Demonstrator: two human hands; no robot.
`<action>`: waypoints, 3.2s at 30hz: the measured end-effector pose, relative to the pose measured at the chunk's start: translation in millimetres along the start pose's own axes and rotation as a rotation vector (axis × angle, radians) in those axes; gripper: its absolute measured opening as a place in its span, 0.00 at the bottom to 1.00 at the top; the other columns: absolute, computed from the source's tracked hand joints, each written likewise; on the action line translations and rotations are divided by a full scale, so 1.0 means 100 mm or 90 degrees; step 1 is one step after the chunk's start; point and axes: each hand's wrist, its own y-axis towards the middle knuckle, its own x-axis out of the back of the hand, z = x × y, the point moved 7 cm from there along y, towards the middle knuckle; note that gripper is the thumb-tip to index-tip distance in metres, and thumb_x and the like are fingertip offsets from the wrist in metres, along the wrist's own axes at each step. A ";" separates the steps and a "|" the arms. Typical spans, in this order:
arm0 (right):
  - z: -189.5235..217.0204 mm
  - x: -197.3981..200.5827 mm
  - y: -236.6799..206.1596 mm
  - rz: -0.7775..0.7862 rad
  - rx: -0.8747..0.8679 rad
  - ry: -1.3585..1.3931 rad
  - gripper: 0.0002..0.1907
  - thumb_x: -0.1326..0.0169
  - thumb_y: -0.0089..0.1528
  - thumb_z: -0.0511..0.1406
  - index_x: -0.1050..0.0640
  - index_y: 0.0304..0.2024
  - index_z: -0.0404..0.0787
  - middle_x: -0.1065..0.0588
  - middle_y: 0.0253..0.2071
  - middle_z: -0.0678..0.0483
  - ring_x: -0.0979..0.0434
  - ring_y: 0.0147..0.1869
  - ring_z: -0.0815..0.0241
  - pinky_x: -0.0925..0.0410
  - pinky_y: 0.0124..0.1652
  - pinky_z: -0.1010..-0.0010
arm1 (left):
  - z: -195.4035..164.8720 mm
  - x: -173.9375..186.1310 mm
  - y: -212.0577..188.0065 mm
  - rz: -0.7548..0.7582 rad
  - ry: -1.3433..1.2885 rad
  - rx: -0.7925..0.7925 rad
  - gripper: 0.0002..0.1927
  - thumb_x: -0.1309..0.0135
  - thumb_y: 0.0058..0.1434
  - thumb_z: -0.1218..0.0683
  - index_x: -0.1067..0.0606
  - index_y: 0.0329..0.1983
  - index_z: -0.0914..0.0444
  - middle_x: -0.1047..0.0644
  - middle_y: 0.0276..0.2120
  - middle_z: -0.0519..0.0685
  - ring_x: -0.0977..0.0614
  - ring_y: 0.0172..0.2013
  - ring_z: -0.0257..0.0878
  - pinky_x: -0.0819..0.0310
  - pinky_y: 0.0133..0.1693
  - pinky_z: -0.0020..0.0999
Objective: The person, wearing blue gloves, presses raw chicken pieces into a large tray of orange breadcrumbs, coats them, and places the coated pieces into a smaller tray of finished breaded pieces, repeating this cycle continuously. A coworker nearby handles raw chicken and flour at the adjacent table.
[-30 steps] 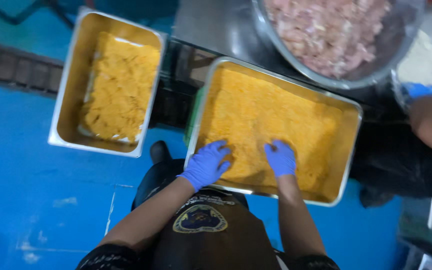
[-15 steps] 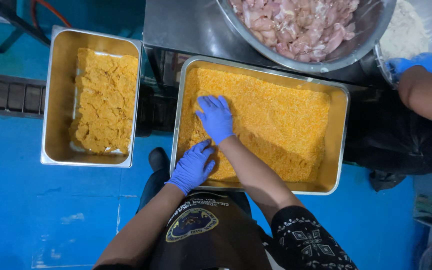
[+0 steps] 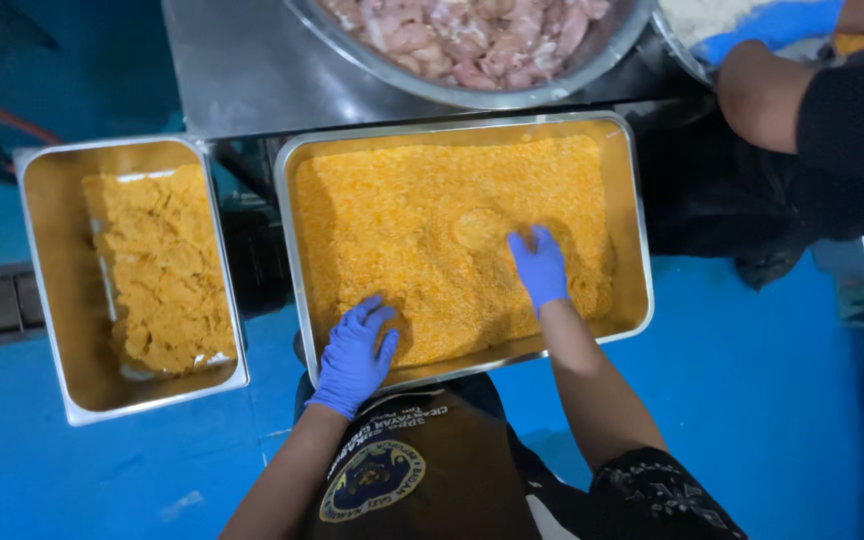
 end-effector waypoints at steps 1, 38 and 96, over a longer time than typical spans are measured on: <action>-0.19 0.01 -0.10 0.015 -0.046 -0.079 0.26 0.38 0.62 0.45 0.22 0.56 0.34 0.20 0.53 0.45 0.20 0.58 0.54 0.28 0.57 0.64 | -0.04 -0.03 0.00 0.014 -0.007 0.003 0.18 0.44 0.63 0.49 0.26 0.56 0.56 0.27 0.59 0.55 0.25 0.59 0.55 0.30 0.59 0.49; 0.29 -0.53 -0.03 0.271 0.397 -0.109 0.28 0.49 0.70 0.44 0.32 0.73 0.57 0.33 0.75 0.52 0.38 0.82 0.50 0.43 0.79 0.53 | -0.21 -0.13 0.04 0.019 -0.024 -0.045 0.19 0.44 0.63 0.52 0.27 0.56 0.60 0.26 0.56 0.56 0.23 0.55 0.55 0.28 0.55 0.46; 1.01 0.43 -0.23 0.147 0.224 0.005 0.21 0.35 0.60 0.32 0.20 0.55 0.34 0.20 0.49 0.53 0.21 0.50 0.63 0.29 0.49 0.73 | -0.09 0.64 -0.34 -0.110 -0.206 -0.008 0.14 0.44 0.65 0.49 0.23 0.52 0.57 0.21 0.50 0.54 0.20 0.52 0.53 0.25 0.52 0.45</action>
